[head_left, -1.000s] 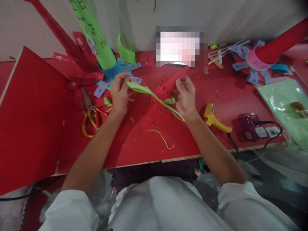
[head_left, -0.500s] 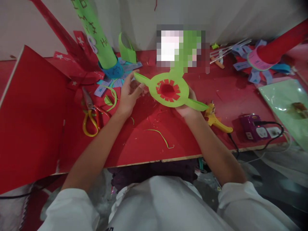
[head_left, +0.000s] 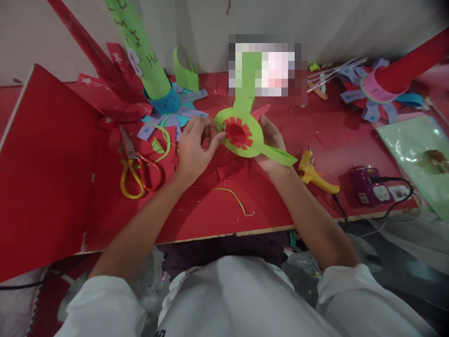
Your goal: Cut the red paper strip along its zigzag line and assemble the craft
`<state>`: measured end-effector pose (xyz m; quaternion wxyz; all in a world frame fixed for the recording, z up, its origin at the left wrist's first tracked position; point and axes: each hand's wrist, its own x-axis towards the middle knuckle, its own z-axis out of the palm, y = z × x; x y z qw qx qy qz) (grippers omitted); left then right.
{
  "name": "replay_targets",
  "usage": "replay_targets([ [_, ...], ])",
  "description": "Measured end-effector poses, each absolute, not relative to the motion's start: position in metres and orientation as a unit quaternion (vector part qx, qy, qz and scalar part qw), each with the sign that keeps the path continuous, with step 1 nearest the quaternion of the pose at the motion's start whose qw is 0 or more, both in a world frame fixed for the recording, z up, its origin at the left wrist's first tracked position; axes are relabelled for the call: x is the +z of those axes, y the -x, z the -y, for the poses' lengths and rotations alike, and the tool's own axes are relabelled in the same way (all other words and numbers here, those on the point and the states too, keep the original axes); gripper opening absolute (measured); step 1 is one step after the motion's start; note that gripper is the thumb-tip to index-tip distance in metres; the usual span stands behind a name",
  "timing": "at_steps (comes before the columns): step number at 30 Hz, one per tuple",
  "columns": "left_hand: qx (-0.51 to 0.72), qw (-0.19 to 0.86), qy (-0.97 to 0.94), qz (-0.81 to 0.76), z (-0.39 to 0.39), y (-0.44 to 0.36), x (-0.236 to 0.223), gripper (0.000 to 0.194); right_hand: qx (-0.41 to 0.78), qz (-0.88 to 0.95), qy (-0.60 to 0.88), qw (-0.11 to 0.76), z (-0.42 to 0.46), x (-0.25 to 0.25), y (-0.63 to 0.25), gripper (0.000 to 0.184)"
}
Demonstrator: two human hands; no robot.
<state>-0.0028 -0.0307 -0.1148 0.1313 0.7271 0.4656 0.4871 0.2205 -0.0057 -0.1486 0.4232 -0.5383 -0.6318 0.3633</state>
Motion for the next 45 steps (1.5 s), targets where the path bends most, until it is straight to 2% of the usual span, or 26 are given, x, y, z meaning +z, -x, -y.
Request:
replay_targets([
  [6,0.489,0.040,-0.747,-0.449,0.023,0.007,-0.121,0.031,0.544,0.434,0.431,0.575,0.008,-0.149,-0.210,0.043],
  [10,0.467,0.029,-0.765,-0.442,0.014,0.015,-0.129,0.027,0.601,0.367,0.368,0.607,0.009,-0.151,-0.210,0.041],
  [16,0.476,0.024,-0.775,-0.414,0.014,0.015,-0.130,0.019,0.578,0.394,0.390,0.598,0.006,-0.156,-0.216,0.042],
  [21,0.520,0.028,-0.742,-0.422,0.012,0.015,-0.120,0.022,0.566,0.405,0.396,0.599,0.000,-0.163,-0.218,0.042],
  [28,0.551,0.029,-0.645,-0.529,-0.042,0.079,-0.142,0.026,0.556,0.452,0.398,0.573,-0.008,-0.172,-0.231,0.044],
  [30,0.517,-0.007,-0.692,-0.504,-0.052,0.092,-0.147,0.060,0.561,0.446,0.398,0.573,-0.009,-0.173,-0.233,0.043],
  [32,0.491,0.009,-0.744,-0.453,-0.053,0.089,-0.147,0.070,0.553,0.452,0.395,0.578,-0.009,-0.174,-0.232,0.044],
  [34,0.475,0.078,-0.780,-0.400,-0.045,0.075,-0.141,0.063,0.541,0.469,0.390,0.579,-0.009,-0.175,-0.230,0.046],
  [36,0.450,0.143,-0.809,-0.350,-0.034,0.057,-0.133,0.045,0.536,0.478,0.385,0.580,-0.008,-0.173,-0.225,0.046],
  [37,0.446,0.156,-0.819,-0.327,-0.029,0.049,-0.130,0.041,0.533,0.474,0.382,0.588,-0.007,-0.171,-0.223,0.044],
  [41,0.484,0.184,-0.788,-0.333,-0.021,0.038,-0.127,0.052,0.518,0.449,0.348,0.639,0.005,-0.152,-0.214,0.035],
  [45,0.533,0.209,-0.707,-0.416,-0.027,0.046,-0.135,0.051,0.404,0.584,0.328,0.623,0.023,-0.133,-0.208,0.030],
])
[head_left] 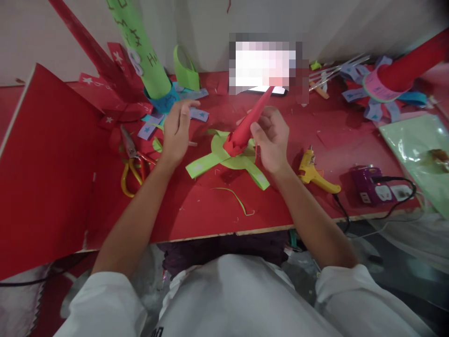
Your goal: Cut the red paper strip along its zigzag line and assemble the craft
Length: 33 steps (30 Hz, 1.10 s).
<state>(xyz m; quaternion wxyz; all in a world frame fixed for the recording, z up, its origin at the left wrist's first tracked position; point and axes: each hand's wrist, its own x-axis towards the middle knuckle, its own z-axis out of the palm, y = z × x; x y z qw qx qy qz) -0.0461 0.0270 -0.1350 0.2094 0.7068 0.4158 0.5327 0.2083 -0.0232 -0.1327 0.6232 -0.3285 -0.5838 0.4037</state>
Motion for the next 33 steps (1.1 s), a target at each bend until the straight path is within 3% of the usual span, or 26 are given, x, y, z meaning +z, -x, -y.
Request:
replay_targets([
  [6,0.524,0.189,-0.707,-0.436,-0.031,0.049,-0.137,0.057,0.370,0.655,0.341,0.564,0.029,-0.132,-0.202,0.042],
  [14,0.531,0.202,-0.679,-0.464,-0.032,0.048,-0.142,0.062,0.380,0.590,0.378,0.603,0.033,-0.123,-0.205,0.035],
  [24,0.511,0.196,-0.664,-0.509,-0.032,0.052,-0.149,0.054,0.347,0.661,0.411,0.523,0.031,-0.135,-0.203,0.045],
  [33,0.482,0.179,-0.707,-0.486,-0.020,0.045,-0.145,0.038,0.314,0.699,0.442,0.467,0.026,-0.143,-0.199,0.034],
])
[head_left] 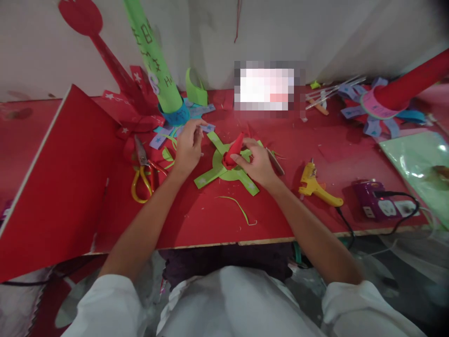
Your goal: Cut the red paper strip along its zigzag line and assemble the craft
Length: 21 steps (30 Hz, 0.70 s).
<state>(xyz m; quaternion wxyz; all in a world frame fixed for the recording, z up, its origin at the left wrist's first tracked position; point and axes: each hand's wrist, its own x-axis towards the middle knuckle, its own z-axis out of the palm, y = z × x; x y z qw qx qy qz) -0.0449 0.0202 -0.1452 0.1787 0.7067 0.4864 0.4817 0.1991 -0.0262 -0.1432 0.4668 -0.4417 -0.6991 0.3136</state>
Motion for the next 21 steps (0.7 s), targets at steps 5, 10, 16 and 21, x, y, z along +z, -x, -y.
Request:
replay_targets([
  [5,0.470,0.191,-0.698,-0.505,-0.019,0.048,-0.147,0.038,0.286,0.696,0.457,0.475,0.028,-0.145,-0.196,0.034],
  [10,0.450,0.193,-0.715,-0.498,-0.013,0.047,-0.146,0.036,0.267,0.696,0.462,0.481,0.027,-0.146,-0.196,0.033],
  [16,0.460,0.161,-0.732,-0.475,-0.010,0.047,-0.132,0.039,0.258,0.688,0.472,0.487,0.025,-0.147,-0.199,0.034],
  [21,0.466,0.151,-0.724,-0.486,-0.013,0.051,-0.133,0.045,0.255,0.691,0.468,0.489,0.025,-0.149,-0.198,0.034],
])
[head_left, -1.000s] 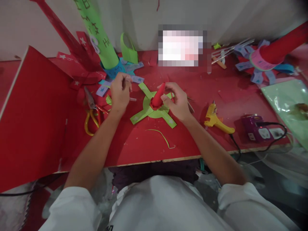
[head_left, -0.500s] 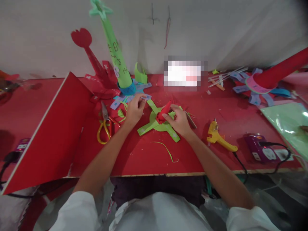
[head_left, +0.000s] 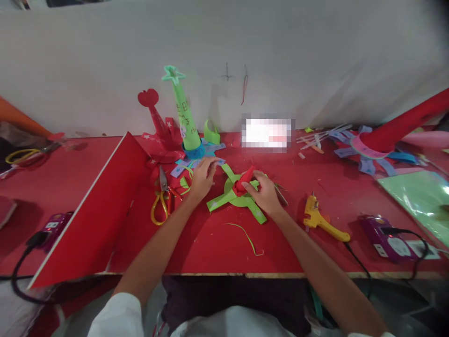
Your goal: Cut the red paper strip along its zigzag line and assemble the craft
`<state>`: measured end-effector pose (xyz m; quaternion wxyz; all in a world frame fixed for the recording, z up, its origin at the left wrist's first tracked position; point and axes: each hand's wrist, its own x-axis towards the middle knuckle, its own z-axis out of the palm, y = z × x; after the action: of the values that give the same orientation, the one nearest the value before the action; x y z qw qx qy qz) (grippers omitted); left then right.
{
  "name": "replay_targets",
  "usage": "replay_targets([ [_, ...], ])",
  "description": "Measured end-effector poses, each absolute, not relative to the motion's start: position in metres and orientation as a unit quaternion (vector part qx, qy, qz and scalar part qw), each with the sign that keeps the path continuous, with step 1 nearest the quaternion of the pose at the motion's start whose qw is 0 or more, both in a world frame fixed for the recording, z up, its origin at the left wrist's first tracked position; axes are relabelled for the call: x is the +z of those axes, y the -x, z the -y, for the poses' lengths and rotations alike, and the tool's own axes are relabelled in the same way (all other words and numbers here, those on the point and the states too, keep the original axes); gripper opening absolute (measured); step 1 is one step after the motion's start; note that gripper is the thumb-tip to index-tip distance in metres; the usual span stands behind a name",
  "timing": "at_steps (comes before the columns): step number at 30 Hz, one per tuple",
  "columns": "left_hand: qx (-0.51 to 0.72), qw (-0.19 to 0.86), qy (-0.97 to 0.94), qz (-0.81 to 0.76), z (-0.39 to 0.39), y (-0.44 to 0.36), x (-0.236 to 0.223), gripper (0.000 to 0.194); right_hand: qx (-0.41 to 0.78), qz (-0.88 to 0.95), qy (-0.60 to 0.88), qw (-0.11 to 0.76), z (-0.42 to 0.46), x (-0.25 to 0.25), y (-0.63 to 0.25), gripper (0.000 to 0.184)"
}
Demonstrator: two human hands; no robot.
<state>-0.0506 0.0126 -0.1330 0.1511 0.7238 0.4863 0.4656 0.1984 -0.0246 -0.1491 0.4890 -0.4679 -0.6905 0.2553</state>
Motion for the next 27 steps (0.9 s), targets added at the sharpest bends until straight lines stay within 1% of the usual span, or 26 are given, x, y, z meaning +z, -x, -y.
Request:
replay_targets([
  [3,0.466,0.159,-0.720,-0.489,-0.0134,0.0514,-0.1368,0.047,0.260,0.692,0.470,0.482,0.0247,-0.1498,-0.1995,0.033],
  [21,0.475,0.177,-0.716,-0.480,-0.0134,0.0519,-0.1400,0.045,0.278,0.687,0.475,0.475,0.0252,-0.1485,-0.2019,0.037],
  [27,0.482,0.177,-0.715,-0.474,-0.0141,0.0517,-0.1414,0.049,0.273,0.690,0.472,0.475,0.0239,-0.1524,-0.2029,0.040],
])
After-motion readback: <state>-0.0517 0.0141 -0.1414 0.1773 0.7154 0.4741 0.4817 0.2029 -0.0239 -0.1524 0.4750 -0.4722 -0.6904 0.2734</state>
